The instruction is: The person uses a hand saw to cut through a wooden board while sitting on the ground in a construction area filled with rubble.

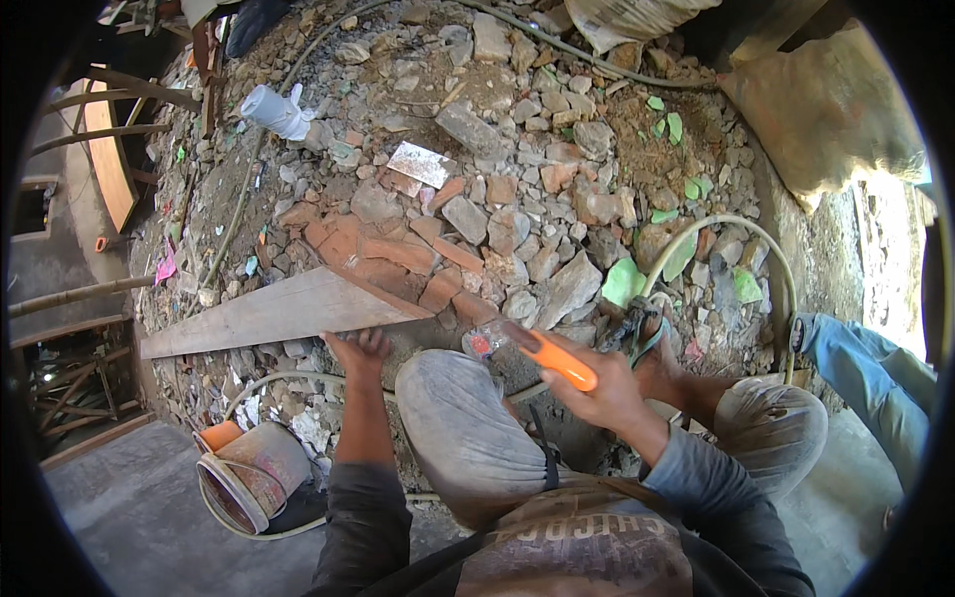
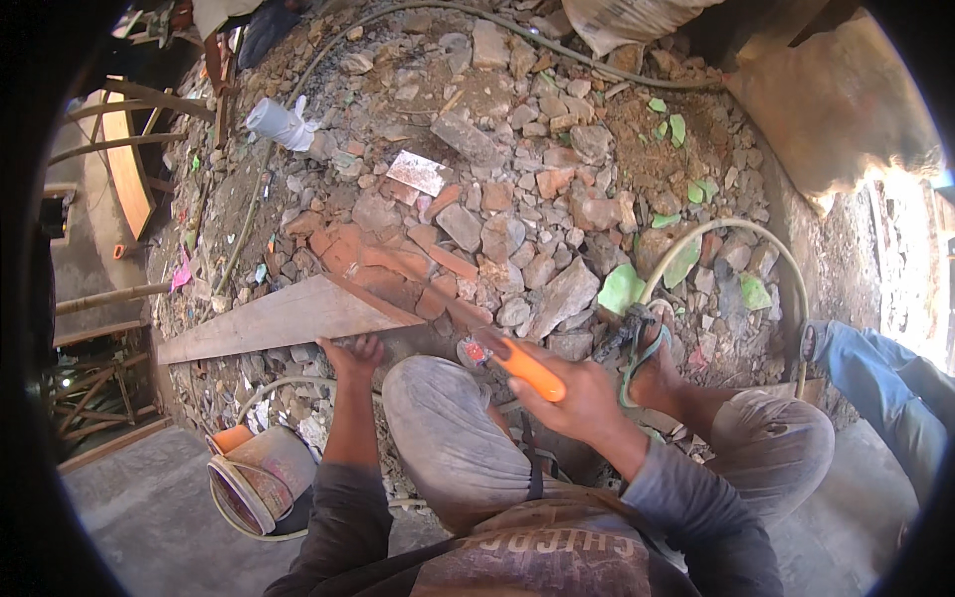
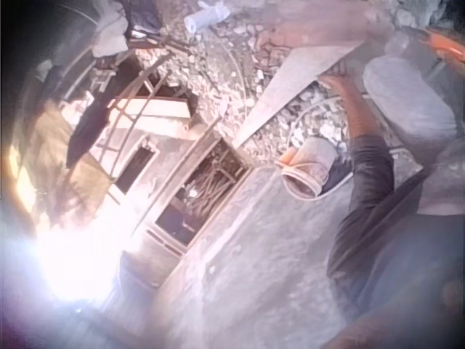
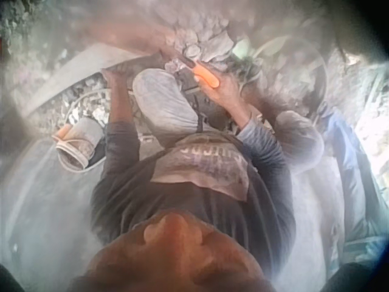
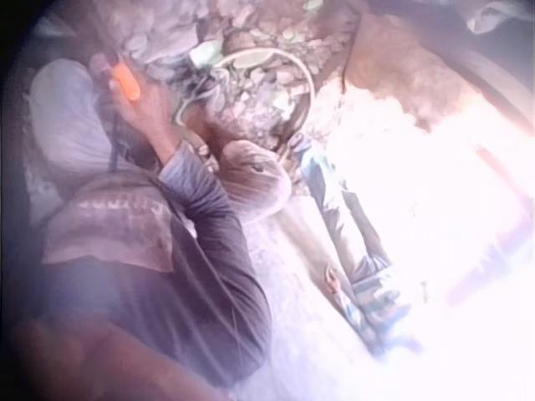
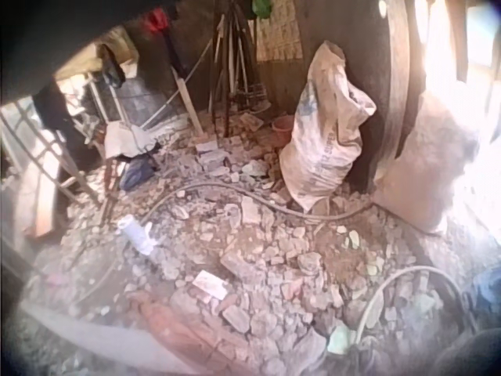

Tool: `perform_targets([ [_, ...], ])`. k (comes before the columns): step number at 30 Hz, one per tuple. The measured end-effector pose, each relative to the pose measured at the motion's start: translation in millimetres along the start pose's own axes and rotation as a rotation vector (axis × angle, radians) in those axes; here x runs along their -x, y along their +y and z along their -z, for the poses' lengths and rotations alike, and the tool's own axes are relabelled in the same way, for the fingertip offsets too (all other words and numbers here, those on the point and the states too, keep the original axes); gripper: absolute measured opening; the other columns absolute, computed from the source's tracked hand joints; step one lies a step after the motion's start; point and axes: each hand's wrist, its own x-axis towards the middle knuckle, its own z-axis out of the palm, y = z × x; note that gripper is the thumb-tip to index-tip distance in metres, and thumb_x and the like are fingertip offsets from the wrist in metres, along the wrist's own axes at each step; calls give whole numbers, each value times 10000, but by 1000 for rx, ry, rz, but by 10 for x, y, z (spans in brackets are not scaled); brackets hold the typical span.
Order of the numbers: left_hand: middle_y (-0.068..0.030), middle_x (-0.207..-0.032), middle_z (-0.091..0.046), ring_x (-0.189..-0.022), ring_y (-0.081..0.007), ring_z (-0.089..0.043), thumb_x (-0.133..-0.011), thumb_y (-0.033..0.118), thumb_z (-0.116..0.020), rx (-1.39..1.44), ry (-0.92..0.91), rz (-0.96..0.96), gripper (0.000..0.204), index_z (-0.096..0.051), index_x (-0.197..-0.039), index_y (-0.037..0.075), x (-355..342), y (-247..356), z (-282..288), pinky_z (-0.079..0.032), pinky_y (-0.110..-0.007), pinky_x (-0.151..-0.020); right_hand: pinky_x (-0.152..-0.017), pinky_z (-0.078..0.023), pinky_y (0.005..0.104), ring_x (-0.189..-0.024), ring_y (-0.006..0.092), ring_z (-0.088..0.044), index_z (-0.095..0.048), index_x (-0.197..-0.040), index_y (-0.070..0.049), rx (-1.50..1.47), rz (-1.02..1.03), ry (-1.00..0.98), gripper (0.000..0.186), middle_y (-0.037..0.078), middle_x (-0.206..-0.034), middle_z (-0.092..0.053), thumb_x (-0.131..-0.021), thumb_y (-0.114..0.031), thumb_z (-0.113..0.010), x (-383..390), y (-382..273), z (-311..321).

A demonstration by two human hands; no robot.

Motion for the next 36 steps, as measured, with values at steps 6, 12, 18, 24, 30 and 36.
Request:
perform_targets([
  [6, -135, -1740, -396, -1575, -379, -399, -1043, 726, -287, 161, 212, 1, 898, -330, -1714, 130, -181, 150, -555, -345, -663, -1235, -645, -631, 454, -717, 366, -772, -692, -1457, -150, 85, 3, -289, 570, 138, -998, -812, -980, -458, -740, -119, -478, -98],
  [12, -162, -1645, -532, -1542, -349, -471, -1031, 694, -354, 114, 644, -21, 882, -509, -1585, 25, -156, 182, -744, -393, -550, -1253, -678, -617, 500, -732, 418, -749, -659, -1489, -184, 9, -73, -422, 558, 195, -879, -767, -995, -440, -710, -726, -214, -562],
  [18, -217, -1610, -555, -1439, -412, -569, -1068, 667, -335, 26, 711, -43, 883, -502, -1579, -34, -37, 34, -959, -440, -535, -1225, -704, -604, 453, -797, 413, -756, -618, -1533, -154, -75, -146, -418, 588, 210, -938, -767, -1013, -403, -733, -725, 211, -642],
  [24, -282, -1671, -425, -1563, -426, -397, -1012, 750, -480, -73, 661, -125, 1046, -358, -1614, -96, -109, 178, -674, -371, -552, -1255, -904, -586, 337, -911, 214, -759, -696, -1412, 4, -55, -214, -274, 488, 151, -1144, -799, -964, -172, -779, 33, -338, 567],
  [30, -245, -1811, -140, -1679, -432, -100, -1010, 646, -570, -911, 764, -719, 1079, -187, -1700, -88, -103, -209, -844, -147, -575, -1346, -794, -575, 287, -824, 154, -709, -630, -1492, 22, 36, -107, 5, 510, 98, -1080, -775, -1021, -157, -710, 70, -617, 1070],
  [36, -203, -1715, -392, -1677, -381, -146, -981, 425, -633, -1932, -53, -924, 627, -648, -1506, 83, 1316, 71, -757, -123, -610, -1334, -522, -458, 245, -569, 82, -510, -622, -1405, 18, -566, -291, 279, 377, 10, -758, -575, -1071, -147, -677, -293, -646, 678],
])
